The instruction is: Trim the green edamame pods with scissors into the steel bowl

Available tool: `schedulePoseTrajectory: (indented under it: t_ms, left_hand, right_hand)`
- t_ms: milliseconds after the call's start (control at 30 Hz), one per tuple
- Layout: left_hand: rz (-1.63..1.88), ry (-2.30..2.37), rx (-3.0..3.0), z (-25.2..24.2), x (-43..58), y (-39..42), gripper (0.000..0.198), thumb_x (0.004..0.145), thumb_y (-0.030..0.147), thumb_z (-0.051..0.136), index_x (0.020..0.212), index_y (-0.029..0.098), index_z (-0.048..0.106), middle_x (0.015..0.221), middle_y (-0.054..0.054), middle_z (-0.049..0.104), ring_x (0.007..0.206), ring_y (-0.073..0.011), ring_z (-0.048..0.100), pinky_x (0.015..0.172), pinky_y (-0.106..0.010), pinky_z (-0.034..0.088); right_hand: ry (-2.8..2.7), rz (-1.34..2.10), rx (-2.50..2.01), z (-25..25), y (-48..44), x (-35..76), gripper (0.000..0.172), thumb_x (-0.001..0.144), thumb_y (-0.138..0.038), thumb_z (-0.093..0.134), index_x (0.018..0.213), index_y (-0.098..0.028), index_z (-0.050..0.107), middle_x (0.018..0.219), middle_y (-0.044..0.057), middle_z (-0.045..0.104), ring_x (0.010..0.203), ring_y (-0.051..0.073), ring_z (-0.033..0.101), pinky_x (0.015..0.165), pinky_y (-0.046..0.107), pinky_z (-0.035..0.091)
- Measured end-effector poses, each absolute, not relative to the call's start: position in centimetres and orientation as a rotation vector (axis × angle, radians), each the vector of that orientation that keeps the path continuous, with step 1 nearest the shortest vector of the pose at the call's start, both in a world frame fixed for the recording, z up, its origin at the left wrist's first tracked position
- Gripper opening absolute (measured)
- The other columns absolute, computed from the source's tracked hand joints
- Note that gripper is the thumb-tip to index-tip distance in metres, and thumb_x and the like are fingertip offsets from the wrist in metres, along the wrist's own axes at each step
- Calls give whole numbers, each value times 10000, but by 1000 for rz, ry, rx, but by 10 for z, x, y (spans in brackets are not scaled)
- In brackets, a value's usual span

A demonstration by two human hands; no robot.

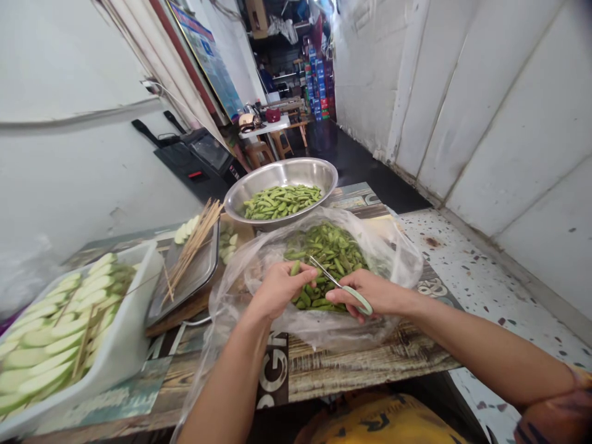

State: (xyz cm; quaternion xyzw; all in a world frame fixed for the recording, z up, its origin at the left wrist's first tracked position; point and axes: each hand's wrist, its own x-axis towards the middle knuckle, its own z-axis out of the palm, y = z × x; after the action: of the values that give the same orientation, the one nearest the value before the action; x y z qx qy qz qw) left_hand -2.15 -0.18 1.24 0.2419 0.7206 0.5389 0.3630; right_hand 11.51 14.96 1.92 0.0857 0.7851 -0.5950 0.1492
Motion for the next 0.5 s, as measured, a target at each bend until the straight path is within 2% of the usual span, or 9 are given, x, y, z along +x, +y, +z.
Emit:
schedulePoseTrajectory:
  t_ms: [167, 300, 500]
  left_hand:
    - [1351, 1779, 584, 15, -26, -4, 341, 630, 435, 722, 681, 117, 609, 537, 12, 544, 361, -16, 255, 386, -201, 119]
    - [1454, 1754, 563, 17, -26, -4, 338, 628, 408, 731, 765, 120, 619, 571, 18, 565, 356, -11, 248, 375, -192, 128]
    - [1757, 1759, 472, 16, -24, 1, 341, 632, 362, 743, 827, 123, 597, 456, 102, 346, 376, -12, 200, 386, -178, 120]
  right_hand:
    - [2233, -1814, 304, 16, 148, 115, 442, 748, -524, 605, 558, -146, 476, 428, -36, 484, 344, 62, 460, 340, 152, 345]
    - [2186, -1874, 335, 12, 150, 111, 438, 729, -525, 627, 568, -145, 479, 429, -33, 484, 338, 63, 448, 303, 150, 309]
    - [2011, -2028, 324, 11, 151, 111, 487, 747, -588, 581, 831, -109, 584, 515, -19, 522, 423, 99, 516, 295, 162, 362]
